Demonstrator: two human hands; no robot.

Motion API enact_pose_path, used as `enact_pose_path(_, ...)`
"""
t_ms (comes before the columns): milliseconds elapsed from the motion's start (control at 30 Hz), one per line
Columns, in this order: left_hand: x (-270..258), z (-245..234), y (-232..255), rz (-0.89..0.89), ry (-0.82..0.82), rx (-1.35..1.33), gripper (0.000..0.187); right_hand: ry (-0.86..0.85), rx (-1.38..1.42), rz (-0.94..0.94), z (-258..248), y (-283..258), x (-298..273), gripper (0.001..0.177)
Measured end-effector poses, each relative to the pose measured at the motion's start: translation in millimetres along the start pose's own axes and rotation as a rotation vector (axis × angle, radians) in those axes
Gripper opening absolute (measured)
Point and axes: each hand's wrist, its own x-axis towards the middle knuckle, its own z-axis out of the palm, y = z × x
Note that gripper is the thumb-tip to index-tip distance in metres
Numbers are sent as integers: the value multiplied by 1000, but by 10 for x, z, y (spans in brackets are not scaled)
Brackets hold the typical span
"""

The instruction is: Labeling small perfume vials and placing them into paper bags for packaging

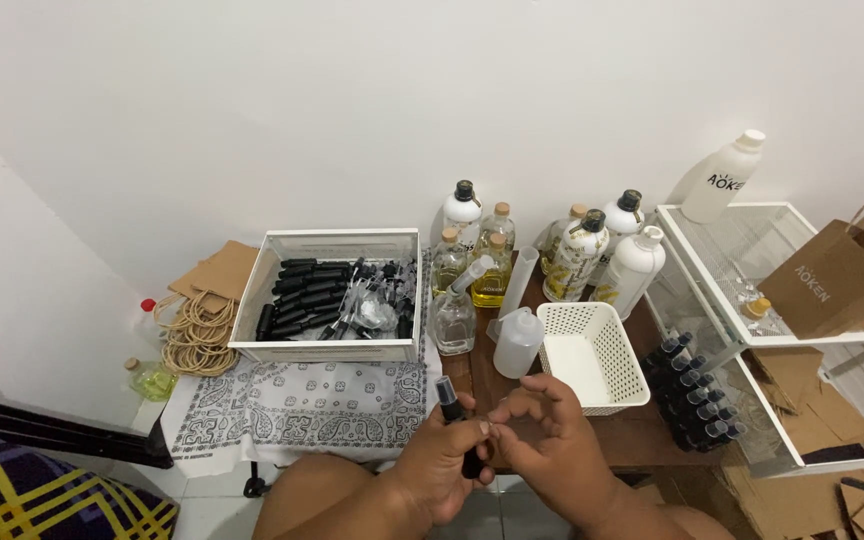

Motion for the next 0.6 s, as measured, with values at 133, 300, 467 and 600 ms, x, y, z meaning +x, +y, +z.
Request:
enact_pose_path(133,87,-74,-39,-66,-15,-95,33,5,-233,-113,-3,58,1,66)
enact_pose_path(300,45,-39,12,-131,1,-134,31,-7,-382,-235,10,-34,4,58)
enact_pose_path(467,70,-55,-2,-153,-5,-87,35,-34,-420,-266,-42,112,13,60)
enact_pose_path(600,33,-41,63,-181,-21,-13,34,-39,-647,-412,-66,4,65,60)
